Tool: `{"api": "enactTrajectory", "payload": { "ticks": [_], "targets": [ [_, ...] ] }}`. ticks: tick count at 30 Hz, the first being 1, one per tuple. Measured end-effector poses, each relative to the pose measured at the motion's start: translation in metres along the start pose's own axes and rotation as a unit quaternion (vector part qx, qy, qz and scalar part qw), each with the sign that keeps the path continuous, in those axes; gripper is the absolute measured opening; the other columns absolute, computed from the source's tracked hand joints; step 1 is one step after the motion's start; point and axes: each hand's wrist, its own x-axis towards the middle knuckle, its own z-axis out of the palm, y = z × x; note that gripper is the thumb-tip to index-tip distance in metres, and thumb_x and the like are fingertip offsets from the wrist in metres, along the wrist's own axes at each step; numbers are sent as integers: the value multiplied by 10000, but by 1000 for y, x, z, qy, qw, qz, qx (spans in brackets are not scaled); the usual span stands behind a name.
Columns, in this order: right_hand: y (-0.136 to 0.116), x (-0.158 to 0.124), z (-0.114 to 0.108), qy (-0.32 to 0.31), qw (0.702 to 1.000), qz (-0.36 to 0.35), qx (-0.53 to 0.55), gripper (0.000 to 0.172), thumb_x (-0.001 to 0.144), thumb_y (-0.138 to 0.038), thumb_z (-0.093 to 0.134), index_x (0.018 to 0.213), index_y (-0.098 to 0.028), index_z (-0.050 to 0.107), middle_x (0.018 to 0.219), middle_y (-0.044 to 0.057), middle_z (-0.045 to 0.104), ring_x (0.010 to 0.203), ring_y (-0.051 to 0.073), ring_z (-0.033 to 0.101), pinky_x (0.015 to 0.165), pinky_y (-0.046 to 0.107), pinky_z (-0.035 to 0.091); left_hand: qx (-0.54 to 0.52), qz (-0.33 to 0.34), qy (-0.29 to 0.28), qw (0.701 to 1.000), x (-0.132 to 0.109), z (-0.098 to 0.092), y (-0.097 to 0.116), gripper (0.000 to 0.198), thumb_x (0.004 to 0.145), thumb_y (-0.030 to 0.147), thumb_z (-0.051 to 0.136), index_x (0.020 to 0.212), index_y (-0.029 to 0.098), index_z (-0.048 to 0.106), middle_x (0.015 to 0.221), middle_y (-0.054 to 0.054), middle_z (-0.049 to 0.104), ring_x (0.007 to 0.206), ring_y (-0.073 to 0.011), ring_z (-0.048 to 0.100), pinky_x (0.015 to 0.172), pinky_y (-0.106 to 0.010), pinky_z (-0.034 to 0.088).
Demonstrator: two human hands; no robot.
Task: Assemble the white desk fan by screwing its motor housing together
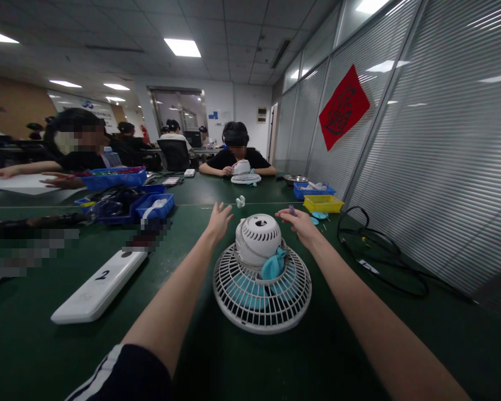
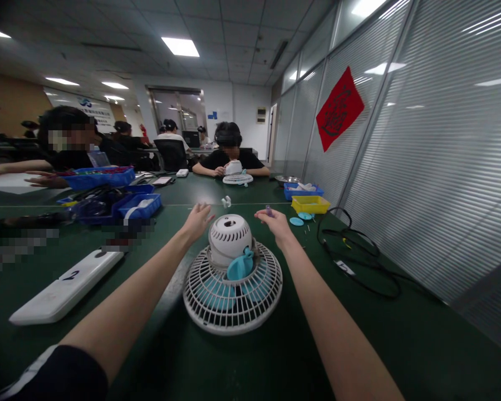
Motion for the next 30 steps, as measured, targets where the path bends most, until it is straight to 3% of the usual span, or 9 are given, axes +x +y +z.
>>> {"api": "enactTrajectory", "payload": {
  "ticks": [2, 4, 7, 12, 17, 22, 25, 30],
  "targets": [
    [2, 1, -1, -1, 1000, 6, 19, 274, 573, -329, 674, 787, -157, 692, 930, 85, 718, 726, 150, 552, 534, 238, 309, -33, 23, 11, 999, 1, 7, 3, 487, 917, 232, 471, 1385, 279, 343, 1485, -83, 364, 1261, -170, 468, 953, -314, 462],
    [4, 2, -2, -6, 1000, 8, 25, 263, 568, -312, 680, 782, -160, 699, 910, 80, 717, 717, 146, 545, 518, 231, 291, -51, 26, 12, 998, 0, 10, 4, 572, 898, 179, 465, 1423, 298, 271, 1532, -72, 302, 1314, -143, 423, 938, -246, 453],
    [3, 1, -2, -11, 1000, 6, 19, 191, 557, -215, 656, 731, -157, 710, 853, 66, 716, 691, 137, 538, 518, 230, 294, -59, 16, 26, 998, -2, 9, 3, 561, 845, 145, 482, 1382, 254, 362, 1484, -99, 393, 1288, -160, 465, 895, -243, 468],
    [-6, -3, 4, 16, 1000, 3, 19, 184, 586, -96, 557, 686, -140, 704, 755, 54, 704, 618, 107, 520, 521, 220, 325, -47, -5, 69, 996, -10, 7, 4, 338, 738, 118, 493, 1046, 163, 625, 1126, -135, 676, 1028, -195, 642, 757, -269, 491],
    [-20, -1, 14, 54, 997, -25, 42, 220, 704, -132, 457, 762, -133, 669, 710, 59, 689, 577, 98, 539, 513, 207, 367, -40, 7, 93, 995, -28, 9, 15, 205, 705, 135, 441, 773, 154, 633, 790, -78, 710, 701, -146, 653, 624, -244, 443],
    [-46, -5, 18, 64, 991, -117, -22, 271, 834, -309, 432, 785, -159, 653, 679, 49, 676, 637, 138, 615, 626, 245, 469, -34, 38, 98, 994, -51, 17, 32, 175, 696, 183, 442, 723, 161, 614, 704, -45, 670, 616, -133, 602, 590, -240, 416],
    [-65, -17, 20, 67, 976, -176, -113, 418, 879, -504, 399, 736, -181, 623, 601, 28, 617, 584, 148, 595, 589, 254, 451, -29, 67, 85, 994, -67, 24, 38, 184, 711, 211, 441, 725, 166, 619, 710, -30, 657, 644, -137, 597, 625, -247, 437],
    [-90, -40, 27, 34, 959, -234, -155, 519, 893, -613, 331, 791, -181, 599, 506, -11, 510, 478, 125, 544, 547, 254, 428, -13, 109, 80, 991, -93, 29, 40, 182, 741, 219, 430, 707, 177, 604, 702, -19, 622, 741, -164, 598, 719, -266, 459]
  ]
}}
